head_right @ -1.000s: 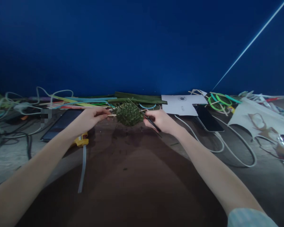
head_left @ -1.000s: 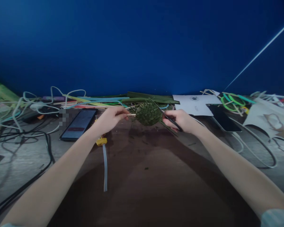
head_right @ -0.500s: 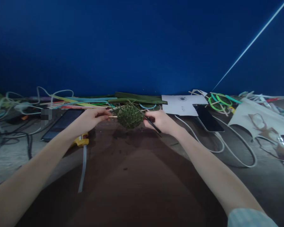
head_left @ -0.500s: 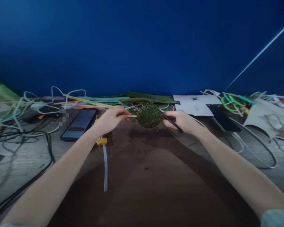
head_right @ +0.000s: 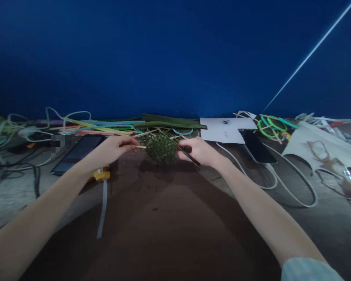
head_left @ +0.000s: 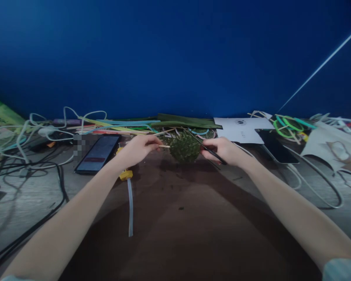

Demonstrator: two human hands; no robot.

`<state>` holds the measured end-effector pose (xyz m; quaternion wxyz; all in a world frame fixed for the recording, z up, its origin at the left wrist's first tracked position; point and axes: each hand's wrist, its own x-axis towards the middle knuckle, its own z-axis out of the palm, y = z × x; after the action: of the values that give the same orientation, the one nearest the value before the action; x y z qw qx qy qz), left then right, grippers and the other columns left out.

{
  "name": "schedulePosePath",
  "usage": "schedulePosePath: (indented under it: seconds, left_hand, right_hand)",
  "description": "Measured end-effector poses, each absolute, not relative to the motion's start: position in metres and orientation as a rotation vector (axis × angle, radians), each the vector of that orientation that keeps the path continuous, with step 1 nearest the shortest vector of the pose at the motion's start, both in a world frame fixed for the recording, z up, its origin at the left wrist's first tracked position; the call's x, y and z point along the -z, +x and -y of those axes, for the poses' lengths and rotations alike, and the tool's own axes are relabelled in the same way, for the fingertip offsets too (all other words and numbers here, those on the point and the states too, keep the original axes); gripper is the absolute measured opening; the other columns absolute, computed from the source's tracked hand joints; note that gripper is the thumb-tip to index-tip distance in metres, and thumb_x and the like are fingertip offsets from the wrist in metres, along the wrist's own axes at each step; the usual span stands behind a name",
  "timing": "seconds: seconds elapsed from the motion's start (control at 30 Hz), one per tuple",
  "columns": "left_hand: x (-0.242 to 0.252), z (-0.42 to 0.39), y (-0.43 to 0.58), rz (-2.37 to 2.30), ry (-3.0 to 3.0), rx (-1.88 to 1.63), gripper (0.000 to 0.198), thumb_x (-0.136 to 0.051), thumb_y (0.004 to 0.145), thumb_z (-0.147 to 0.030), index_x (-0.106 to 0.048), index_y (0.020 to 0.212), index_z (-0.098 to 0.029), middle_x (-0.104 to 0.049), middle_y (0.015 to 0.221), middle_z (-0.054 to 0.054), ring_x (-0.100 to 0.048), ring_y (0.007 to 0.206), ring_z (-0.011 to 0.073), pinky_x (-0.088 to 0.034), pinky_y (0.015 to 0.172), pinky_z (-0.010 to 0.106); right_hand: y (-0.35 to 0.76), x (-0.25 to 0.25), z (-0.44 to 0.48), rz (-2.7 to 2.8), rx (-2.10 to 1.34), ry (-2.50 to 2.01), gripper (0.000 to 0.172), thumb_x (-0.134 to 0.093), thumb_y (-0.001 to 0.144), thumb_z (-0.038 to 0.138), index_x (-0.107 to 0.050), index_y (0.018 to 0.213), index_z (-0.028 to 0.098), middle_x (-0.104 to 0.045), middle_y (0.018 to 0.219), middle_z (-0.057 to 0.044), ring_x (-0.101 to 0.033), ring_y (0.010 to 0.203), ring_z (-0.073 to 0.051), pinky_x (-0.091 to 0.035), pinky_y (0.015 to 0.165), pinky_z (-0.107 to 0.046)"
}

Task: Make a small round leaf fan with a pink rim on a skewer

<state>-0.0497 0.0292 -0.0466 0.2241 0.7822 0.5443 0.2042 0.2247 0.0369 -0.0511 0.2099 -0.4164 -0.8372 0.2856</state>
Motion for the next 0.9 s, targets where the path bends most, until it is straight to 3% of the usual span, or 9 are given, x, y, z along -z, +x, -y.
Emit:
schedulePosePath:
  seconds: [0.17, 0.4, 0.9]
  left_hand:
    - [0.0442, -0.0281, -0.0488, -1.526, 2.175, -0.529, 0.023, -0.045, 0.081, -0.029, -0.065, 0.085, -0.02, -0.068, 0.078, 0.0, -0.057, 0.066, 0.0148, -0.043, 0.066, 0.025]
    - [0.0456, -0.0295, -0.0513, -1.514, 2.179, -0.524, 0.024, -0.043, 0.081, -0.029, -0.065, 0.086, -0.021, -0.069, 0.081, 0.0, -0.06, 0.077, 0.018, -0.043, 0.071, 0.027]
    - [0.0451, -0.0279, -0.0523, -1.506, 2.183, -0.436, 0.026, -0.042, 0.081, -0.032, -0.064, 0.087, -0.021, -0.069, 0.082, 0.0, -0.06, 0.075, 0.0175, -0.042, 0.069, 0.027]
  right_hand:
    - [0.2244, 0.0546, -0.0382, 2.331, -0.795, -1.199, 0.021, -0.049, 0.074, 0.029, -0.044, 0.056, 0.018, -0.037, 0.046, 0.005, -0.032, 0.046, -0.008, -0.027, 0.049, -0.024]
    - [0.2272, 0.0551, -0.0402, 2.401, -0.763, -1.16, 0.024, -0.049, 0.074, 0.029, -0.039, 0.054, 0.018, -0.036, 0.05, 0.004, -0.032, 0.049, -0.008, -0.027, 0.05, -0.023]
    - [0.2235, 0.0468, -0.0331, 2.469, -0.852, -1.194, 0.016, -0.048, 0.076, 0.025, -0.052, 0.063, 0.017, -0.043, 0.045, 0.005, -0.036, 0.044, -0.007, -0.029, 0.05, -0.024]
